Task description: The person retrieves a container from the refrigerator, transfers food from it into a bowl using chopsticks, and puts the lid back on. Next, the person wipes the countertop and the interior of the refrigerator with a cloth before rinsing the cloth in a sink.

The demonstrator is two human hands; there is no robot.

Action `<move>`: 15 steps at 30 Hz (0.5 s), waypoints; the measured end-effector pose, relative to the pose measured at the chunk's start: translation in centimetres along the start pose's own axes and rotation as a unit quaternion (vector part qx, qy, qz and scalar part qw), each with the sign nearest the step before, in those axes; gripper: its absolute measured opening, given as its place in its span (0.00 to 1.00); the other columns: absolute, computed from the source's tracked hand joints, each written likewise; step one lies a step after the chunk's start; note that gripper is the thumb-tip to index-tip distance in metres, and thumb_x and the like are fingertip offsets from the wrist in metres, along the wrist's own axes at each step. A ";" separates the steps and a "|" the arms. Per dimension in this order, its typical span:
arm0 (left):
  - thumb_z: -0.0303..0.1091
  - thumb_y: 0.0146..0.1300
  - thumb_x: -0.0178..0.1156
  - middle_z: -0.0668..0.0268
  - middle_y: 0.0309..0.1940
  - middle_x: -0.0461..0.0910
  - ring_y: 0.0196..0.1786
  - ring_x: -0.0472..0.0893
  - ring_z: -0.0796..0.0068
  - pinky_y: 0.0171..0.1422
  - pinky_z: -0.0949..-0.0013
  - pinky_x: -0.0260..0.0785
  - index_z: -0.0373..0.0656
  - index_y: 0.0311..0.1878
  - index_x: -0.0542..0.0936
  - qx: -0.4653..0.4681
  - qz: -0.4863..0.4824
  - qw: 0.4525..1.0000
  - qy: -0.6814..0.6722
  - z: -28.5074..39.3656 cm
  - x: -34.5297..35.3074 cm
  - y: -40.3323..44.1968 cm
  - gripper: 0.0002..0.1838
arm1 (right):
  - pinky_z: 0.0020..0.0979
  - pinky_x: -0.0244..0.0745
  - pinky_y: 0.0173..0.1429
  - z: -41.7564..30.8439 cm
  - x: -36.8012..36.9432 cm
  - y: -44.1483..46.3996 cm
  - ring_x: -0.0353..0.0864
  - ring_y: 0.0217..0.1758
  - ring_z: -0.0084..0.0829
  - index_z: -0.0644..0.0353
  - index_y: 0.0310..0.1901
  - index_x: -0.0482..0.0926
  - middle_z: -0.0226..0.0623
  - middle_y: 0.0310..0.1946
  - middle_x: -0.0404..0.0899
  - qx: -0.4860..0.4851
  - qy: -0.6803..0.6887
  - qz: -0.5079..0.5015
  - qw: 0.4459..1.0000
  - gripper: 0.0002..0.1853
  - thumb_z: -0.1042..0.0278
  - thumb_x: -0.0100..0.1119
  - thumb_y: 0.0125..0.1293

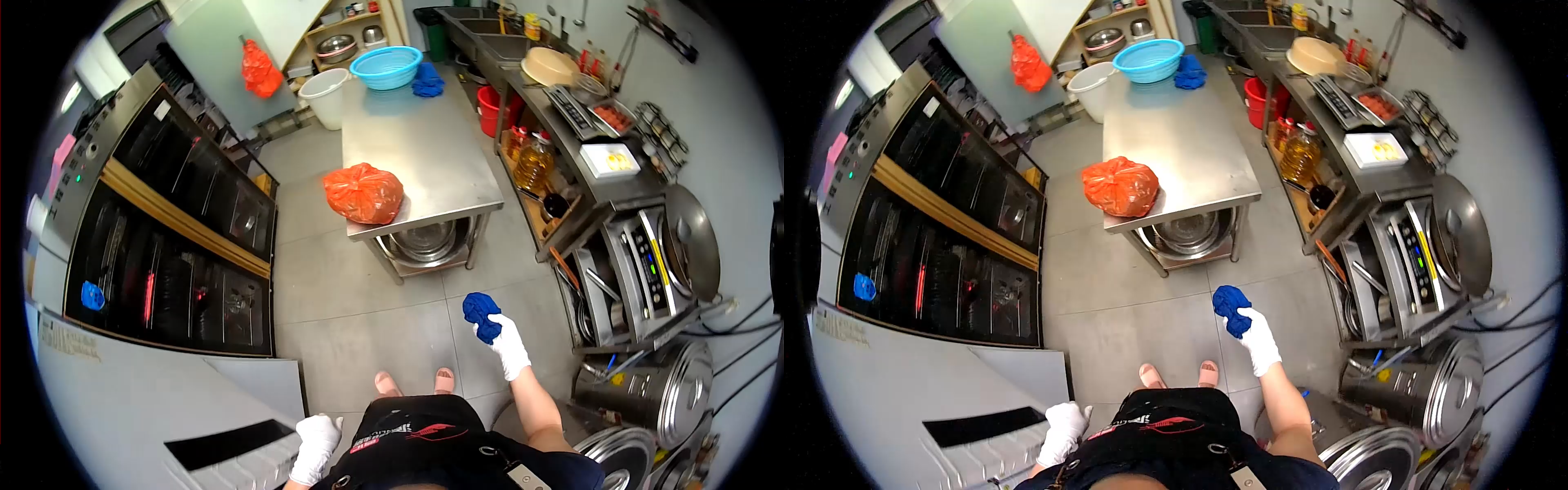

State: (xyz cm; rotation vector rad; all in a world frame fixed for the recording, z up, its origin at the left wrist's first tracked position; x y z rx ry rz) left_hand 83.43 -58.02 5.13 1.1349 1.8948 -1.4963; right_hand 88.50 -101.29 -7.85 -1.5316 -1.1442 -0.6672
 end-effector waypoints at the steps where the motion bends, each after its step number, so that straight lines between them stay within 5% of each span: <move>1: 0.60 0.61 0.52 0.55 0.29 0.83 0.36 0.84 0.57 0.41 0.57 0.73 0.42 0.33 0.82 -0.037 0.017 0.999 -0.031 -1.1 0.7 -0.2 0.27 | 0.34 0.73 0.51 0.2 0.8 0.8 0.71 0.62 0.40 0.64 0.66 0.63 0.43 0.64 0.68 0.013 -0.003 -0.018 1.000 0.32 0.76 0.49 0.55; 4: 0.59 0.61 0.52 0.53 0.29 0.82 0.37 0.83 0.54 0.43 0.56 0.73 0.39 0.37 0.80 -0.092 0.037 0.988 -0.122 -2.5 1.2 1.0 0.27 | 0.34 0.72 0.51 1.5 4.0 3.6 0.70 0.63 0.39 0.63 0.67 0.60 0.43 0.65 0.67 0.052 -0.021 -0.035 0.998 0.34 0.76 0.48 0.55; 15: 0.59 0.61 0.53 0.54 0.31 0.83 0.38 0.82 0.54 0.45 0.56 0.73 0.42 0.44 0.81 -0.030 0.048 0.977 -0.206 -6.5 -1.5 13.9 0.27 | 0.36 0.72 0.51 14.5 18.7 13.9 0.68 0.65 0.41 0.61 0.68 0.59 0.42 0.67 0.64 0.211 0.000 -0.128 0.969 0.34 0.77 0.47 0.56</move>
Point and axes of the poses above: each hand's wrist, its own y-axis towards the middle knuckle, its own x-axis out of the palm, z = x × y, the point moved 10 cm from there along y, towards the middle knuckle
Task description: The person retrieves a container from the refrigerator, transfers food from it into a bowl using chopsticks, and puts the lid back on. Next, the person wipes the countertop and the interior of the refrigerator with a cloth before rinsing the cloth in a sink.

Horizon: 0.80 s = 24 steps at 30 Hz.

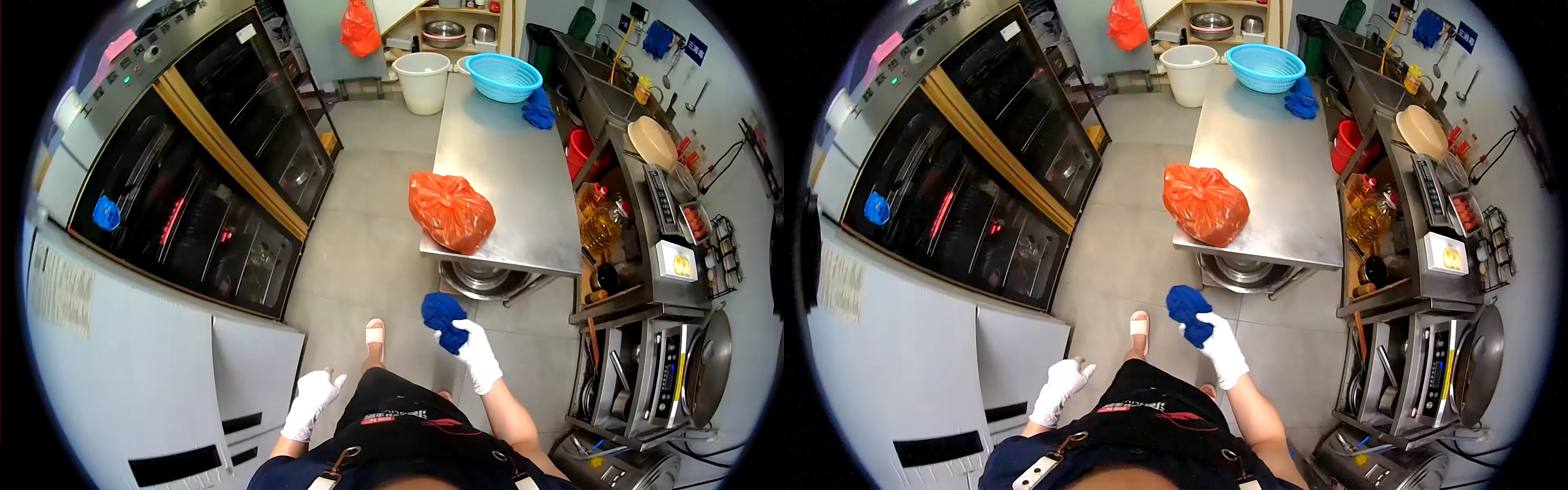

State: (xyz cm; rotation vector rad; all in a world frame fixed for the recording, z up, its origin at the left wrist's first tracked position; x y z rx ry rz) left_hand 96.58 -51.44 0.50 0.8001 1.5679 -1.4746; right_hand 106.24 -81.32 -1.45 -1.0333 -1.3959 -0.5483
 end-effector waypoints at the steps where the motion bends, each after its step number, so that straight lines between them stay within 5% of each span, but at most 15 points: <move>1: 0.59 0.61 0.53 0.54 0.30 0.83 0.37 0.82 0.54 0.43 0.56 0.73 0.41 0.43 0.81 0.014 0.015 1.000 -0.005 -0.5 -0.6 1.8 0.27 | 0.36 0.71 0.52 0.9 0.2 2.2 0.67 0.66 0.41 0.60 0.69 0.58 0.42 0.68 0.63 0.031 0.003 0.023 0.999 0.34 0.77 0.46 0.57; 6: 0.59 0.61 0.52 0.54 0.39 0.83 0.47 0.81 0.55 0.53 0.58 0.71 0.45 0.48 0.81 -0.047 -0.086 0.995 -0.012 -6.7 -3.0 12.7 0.27 | 0.35 0.71 0.55 2.4 4.5 14.1 0.64 0.68 0.40 0.60 0.70 0.57 0.41 0.70 0.60 0.062 -0.005 -0.017 0.998 0.34 0.77 0.46 0.58; 9: 0.57 0.61 0.53 0.53 0.35 0.83 0.43 0.82 0.54 0.49 0.57 0.72 0.44 0.46 0.81 -0.002 -0.009 1.000 0.001 -12.4 -4.5 21.3 0.25 | 0.32 0.69 0.57 1.7 9.3 21.8 0.64 0.68 0.37 0.61 0.70 0.57 0.40 0.69 0.60 0.046 -0.015 -0.048 0.998 0.34 0.76 0.47 0.58; 12: 0.56 0.60 0.54 0.52 0.33 0.82 0.41 0.82 0.52 0.46 0.55 0.73 0.42 0.43 0.80 -0.017 -0.032 0.998 0.048 -14.4 -10.8 28.1 0.25 | 0.33 0.69 0.57 0.2 11.4 28.6 0.65 0.68 0.37 0.61 0.69 0.57 0.40 0.69 0.60 0.022 -0.037 -0.007 0.999 0.34 0.75 0.47 0.59; 16: 0.55 0.59 0.55 0.52 0.34 0.81 0.38 0.82 0.53 0.43 0.54 0.73 0.40 0.38 0.79 0.073 0.050 0.996 0.018 -12.6 -18.9 38.6 0.24 | 0.34 0.68 0.62 -3.4 12.3 36.6 0.63 0.70 0.39 0.65 0.69 0.57 0.43 0.68 0.61 0.003 0.026 0.049 0.998 0.31 0.80 0.43 0.61; 17: 0.55 0.60 0.55 0.52 0.34 0.81 0.38 0.82 0.53 0.43 0.55 0.73 0.39 0.41 0.78 0.087 0.029 0.995 0.034 -11.3 -20.1 41.7 0.25 | 0.33 0.64 0.67 -5.1 12.9 38.4 0.63 0.70 0.38 0.70 0.68 0.56 0.44 0.68 0.61 -0.030 -0.058 0.059 0.996 0.30 0.82 0.42 0.62; 20: 0.55 0.61 0.54 0.52 0.35 0.81 0.39 0.82 0.54 0.43 0.56 0.73 0.39 0.45 0.78 0.164 0.077 0.983 0.036 -6.5 -24.6 50.1 0.26 | 0.31 0.61 0.70 -9.6 15.9 43.8 0.64 0.69 0.34 0.72 0.66 0.58 0.43 0.66 0.63 -0.072 -0.023 0.024 0.997 0.28 0.82 0.43 0.63; 21: 0.55 0.61 0.54 0.52 0.35 0.81 0.40 0.82 0.54 0.44 0.56 0.73 0.39 0.47 0.78 0.182 0.085 0.979 0.023 -4.6 -26.7 52.7 0.26 | 0.31 0.64 0.68 -11.9 16.2 45.5 0.66 0.67 0.34 0.72 0.65 0.60 0.43 0.65 0.65 -0.114 -0.142 0.063 0.981 0.27 0.81 0.44 0.63; 22: 0.55 0.61 0.53 0.52 0.36 0.81 0.40 0.81 0.54 0.44 0.56 0.73 0.39 0.48 0.78 0.194 0.090 0.977 0.007 -2.8 -28.7 55.0 0.26 | 0.31 0.68 0.66 -12.1 12.6 48.0 0.69 0.65 0.36 0.72 0.64 0.61 0.44 0.63 0.67 -0.071 0.003 0.118 0.990 0.26 0.80 0.44 0.62; 24: 0.54 0.62 0.53 0.52 0.37 0.81 0.41 0.81 0.54 0.45 0.56 0.72 0.39 0.49 0.77 0.193 0.087 0.977 -0.032 -1.6 -31.2 58.9 0.26 | 0.32 0.70 0.63 -15.5 11.1 53.1 0.70 0.63 0.37 0.70 0.64 0.62 0.44 0.62 0.68 -0.075 0.019 0.087 0.993 0.27 0.78 0.45 0.62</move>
Point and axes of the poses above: each hand's wrist, its own y-axis towards the middle knuckle, its own x-axis out of the palm, z = x × y, the point moved 10 cm from there along y, towards the middle knuckle
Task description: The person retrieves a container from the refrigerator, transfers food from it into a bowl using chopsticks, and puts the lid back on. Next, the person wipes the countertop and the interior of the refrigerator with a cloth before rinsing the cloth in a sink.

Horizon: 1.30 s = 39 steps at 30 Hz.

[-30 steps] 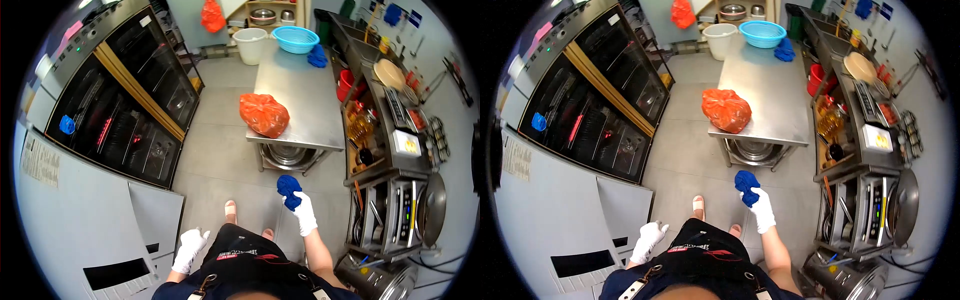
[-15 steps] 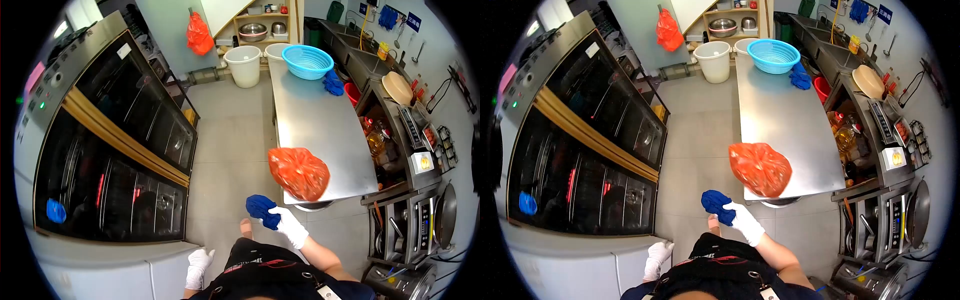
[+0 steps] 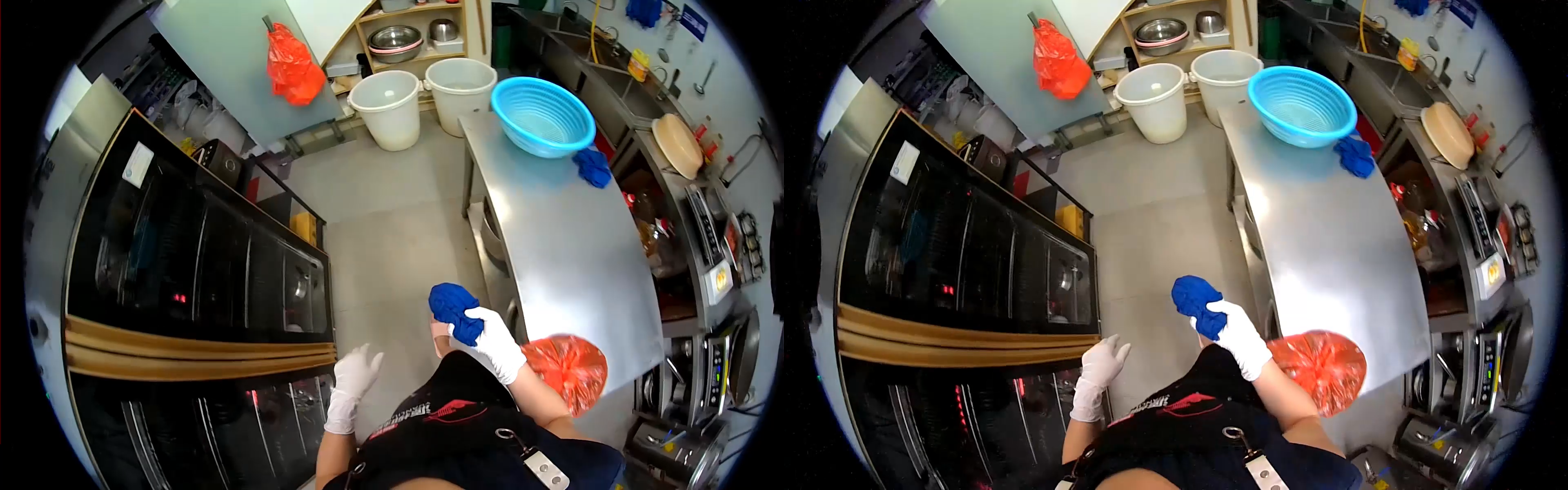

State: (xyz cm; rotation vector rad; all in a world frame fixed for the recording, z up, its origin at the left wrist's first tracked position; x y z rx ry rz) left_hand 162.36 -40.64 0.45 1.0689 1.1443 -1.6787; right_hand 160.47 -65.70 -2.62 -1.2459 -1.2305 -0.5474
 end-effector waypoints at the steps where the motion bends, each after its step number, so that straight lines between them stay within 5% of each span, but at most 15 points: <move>1: 0.54 0.63 0.53 0.52 0.38 0.81 0.42 0.81 0.54 0.46 0.56 0.72 0.39 0.49 0.77 -0.010 0.003 1.000 -0.025 -0.6 -0.8 2.8 0.26 | 0.33 0.72 0.60 -2.1 4.5 1.4 0.72 0.62 0.37 0.68 0.65 0.62 0.44 0.61 0.70 -0.023 -0.009 -0.038 0.999 0.28 0.76 0.46 0.61; 5: 0.54 0.63 0.52 0.51 0.44 0.81 0.47 0.80 0.53 0.51 0.57 0.71 0.39 0.51 0.78 -0.064 -0.015 0.998 -0.017 -4.5 -4.4 11.3 0.26 | 0.35 0.73 0.55 -7.9 6.5 10.7 0.69 0.64 0.42 0.66 0.66 0.61 0.45 0.64 0.66 -0.028 -0.009 -0.003 1.000 0.29 0.76 0.46 0.60; 8: 0.55 0.63 0.52 0.50 0.40 0.81 0.47 0.80 0.52 0.51 0.56 0.71 0.40 0.47 0.80 -0.135 -0.056 0.988 -0.051 -8.8 -6.8 17.0 0.26 | 0.36 0.73 0.54 -12.9 10.7 17.2 0.66 0.67 0.44 0.64 0.68 0.59 0.45 0.67 0.62 -0.033 0.015 -0.066 0.997 0.32 0.77 0.46 0.58; 12: 0.56 0.63 0.51 0.49 0.41 0.81 0.47 0.80 0.49 0.52 0.54 0.70 0.40 0.46 0.80 -0.195 -0.065 0.978 -0.038 -15.1 -7.8 25.7 0.27 | 0.33 0.69 0.56 -20.7 14.2 25.5 0.66 0.67 0.39 0.63 0.68 0.59 0.42 0.68 0.63 -0.074 -0.004 -0.083 0.994 0.33 0.76 0.47 0.57; 16: 0.57 0.63 0.50 0.49 0.41 0.81 0.49 0.79 0.50 0.53 0.53 0.70 0.41 0.45 0.81 -0.207 -0.143 0.967 0.027 -19.0 -8.5 38.0 0.27 | 0.35 0.71 0.55 -29.0 14.4 33.3 0.67 0.65 0.44 0.66 0.67 0.59 0.46 0.66 0.65 -0.150 0.031 -0.051 0.987 0.33 0.77 0.48 0.57; 19: 0.57 0.62 0.51 0.49 0.39 0.82 0.47 0.80 0.51 0.51 0.52 0.71 0.42 0.42 0.81 -0.133 -0.083 0.986 0.061 -18.2 -12.4 49.9 0.26 | 0.38 0.74 0.51 -35.1 14.9 36.9 0.70 0.61 0.48 0.68 0.66 0.60 0.50 0.64 0.65 -0.220 0.067 -0.015 0.973 0.32 0.79 0.48 0.56; 22: 0.57 0.61 0.52 0.50 0.37 0.82 0.45 0.81 0.52 0.50 0.54 0.71 0.42 0.45 0.80 -0.050 -0.125 0.983 0.123 -12.2 -16.1 62.7 0.26 | 0.40 0.75 0.50 -40.4 13.4 39.2 0.71 0.59 0.48 0.68 0.65 0.60 0.53 0.63 0.65 -0.287 0.120 0.032 0.950 0.32 0.80 0.49 0.55; 25: 0.55 0.62 0.53 0.53 0.39 0.81 0.43 0.81 0.52 0.47 0.54 0.72 0.41 0.47 0.78 0.127 -0.038 0.982 0.131 -2.0 -19.2 74.4 0.25 | 0.39 0.78 0.48 -45.3 12.3 40.3 0.74 0.54 0.44 0.69 0.64 0.61 0.53 0.58 0.69 -0.333 0.150 0.066 0.929 0.31 0.80 0.51 0.55; 30: 0.52 0.62 0.55 0.54 0.37 0.81 0.41 0.81 0.53 0.43 0.55 0.73 0.40 0.48 0.77 0.349 -0.034 0.924 0.152 16.7 -19.3 87.3 0.23 | 0.39 0.79 0.48 -53.4 9.6 42.9 0.75 0.52 0.43 0.69 0.63 0.62 0.52 0.57 0.70 -0.403 0.213 0.104 0.884 0.30 0.79 0.52 0.56; 33: 0.52 0.61 0.56 0.53 0.37 0.81 0.39 0.81 0.52 0.42 0.54 0.73 0.39 0.47 0.77 0.428 -0.019 0.897 0.108 25.4 -19.6 92.1 0.23 | 0.40 0.78 0.48 -59.1 8.0 44.6 0.75 0.51 0.43 0.68 0.61 0.64 0.51 0.56 0.71 -0.419 0.246 0.113 0.867 0.29 0.80 0.54 0.54; 39: 0.53 0.63 0.54 0.52 0.29 0.82 0.36 0.81 0.50 0.42 0.52 0.73 0.42 0.47 0.79 0.423 -0.101 0.883 0.176 33.7 -19.0 104.3 0.23 | 0.41 0.78 0.47 -70.7 7.2 47.3 0.75 0.49 0.42 0.66 0.59 0.67 0.47 0.55 0.73 -0.469 0.286 0.098 0.830 0.28 0.80 0.55 0.53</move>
Point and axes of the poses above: each hand's wrist, its own y-axis towards the middle knuckle, its own x-axis out of the palm, z = x × y, the point moved 10 cm from there along y, towards the middle knuckle
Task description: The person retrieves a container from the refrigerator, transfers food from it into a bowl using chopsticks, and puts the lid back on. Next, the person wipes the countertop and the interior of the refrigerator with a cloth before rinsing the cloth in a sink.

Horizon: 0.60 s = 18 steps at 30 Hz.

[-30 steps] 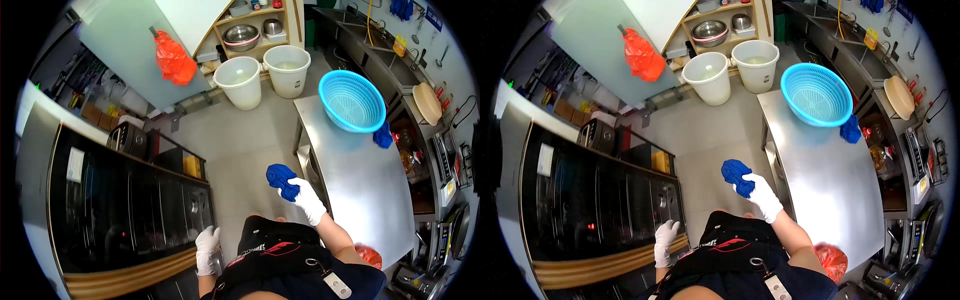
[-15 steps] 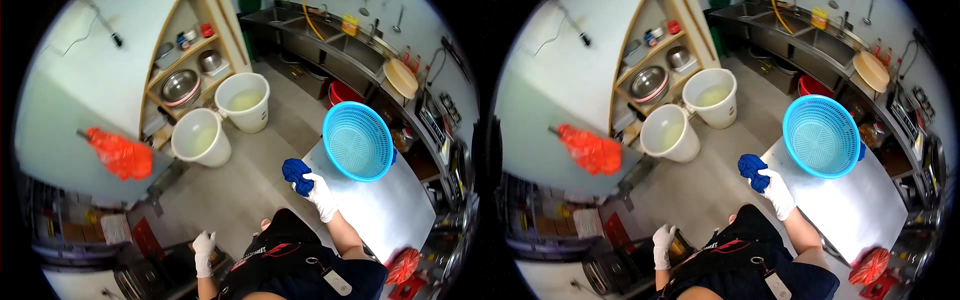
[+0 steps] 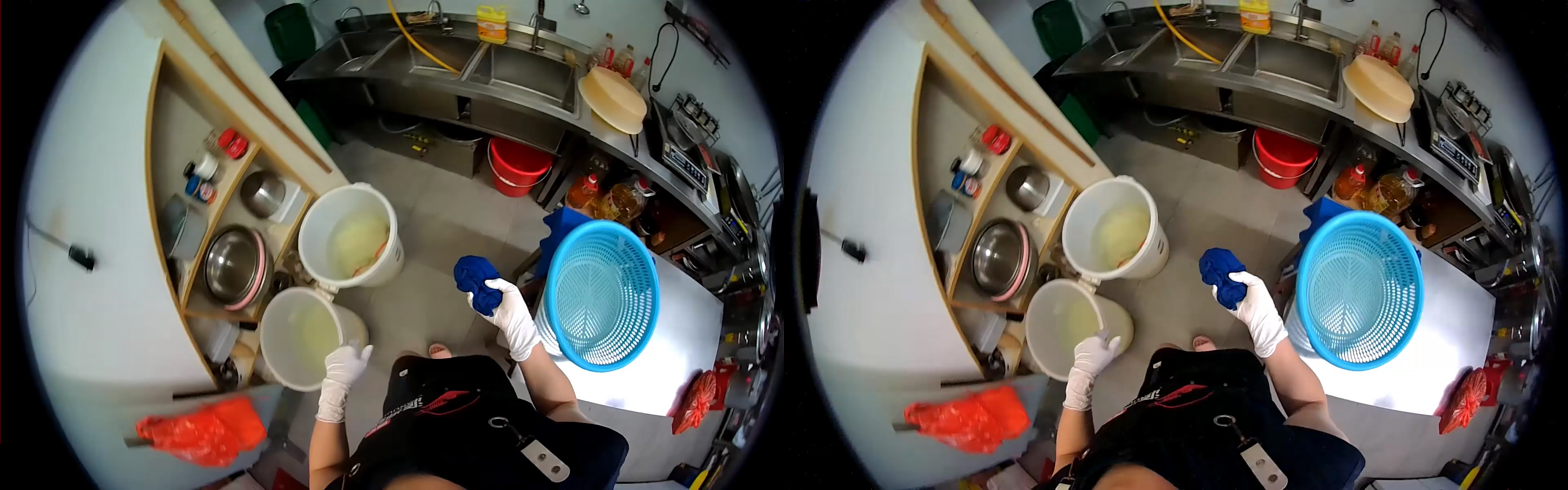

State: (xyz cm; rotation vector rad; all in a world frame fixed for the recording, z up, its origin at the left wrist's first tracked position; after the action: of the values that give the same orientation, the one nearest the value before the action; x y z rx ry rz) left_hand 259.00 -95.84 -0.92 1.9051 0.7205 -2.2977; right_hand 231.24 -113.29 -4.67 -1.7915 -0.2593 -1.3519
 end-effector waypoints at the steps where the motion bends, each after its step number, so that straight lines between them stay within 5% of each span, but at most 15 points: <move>1: 0.53 0.63 0.54 0.52 0.29 0.82 0.36 0.81 0.50 0.42 0.52 0.73 0.42 0.47 0.79 -0.016 -0.021 1.000 0.007 -1.5 -0.2 2.1 0.23 | 0.41 0.78 0.47 -0.7 1.0 1.4 0.75 0.50 0.42 0.66 0.59 0.67 0.47 0.55 0.73 -0.008 0.011 0.018 1.000 0.29 0.80 0.55 0.52; 9: 0.55 0.61 0.52 0.48 0.36 0.82 0.41 0.81 0.48 0.46 0.52 0.72 0.41 0.45 0.80 0.013 -0.110 0.994 0.015 -8.4 1.0 21.3 0.25 | 0.41 0.78 0.48 -10.5 7.8 11.9 0.73 0.53 0.43 0.63 0.63 0.63 0.48 0.58 0.70 -0.134 0.055 0.011 0.989 0.31 0.78 0.53 0.55; 14: 0.56 0.61 0.52 0.48 0.37 0.82 0.43 0.81 0.49 0.48 0.52 0.71 0.41 0.46 0.80 0.098 -0.119 0.988 -0.014 -1.8 -4.5 34.8 0.26 | 0.41 0.77 0.48 -18.6 10.8 15.8 0.75 0.49 0.43 0.62 0.60 0.66 0.49 0.54 0.73 -0.222 0.040 0.092 0.970 0.28 0.78 0.55 0.54; 18: 0.56 0.62 0.53 0.52 0.36 0.82 0.41 0.81 0.50 0.46 0.53 0.72 0.42 0.47 0.80 0.202 -0.064 0.975 -0.061 6.8 -8.9 44.3 0.25 | 0.40 0.77 0.48 -26.2 15.4 19.2 0.77 0.43 0.40 0.65 0.60 0.67 0.48 0.52 0.76 -0.285 0.000 0.036 0.958 0.28 0.77 0.55 0.54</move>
State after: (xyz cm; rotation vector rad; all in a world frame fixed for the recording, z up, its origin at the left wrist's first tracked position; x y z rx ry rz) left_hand 270.07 -140.00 -5.25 1.8843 0.3918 -2.7916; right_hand 231.05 -148.90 0.38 -2.2414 0.2228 -1.4694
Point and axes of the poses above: each hand's wrist, its own y-axis towards the middle knuckle, its own x-axis out of the palm, z = x × y, the point moved 10 cm from there along y, towards the middle knuckle
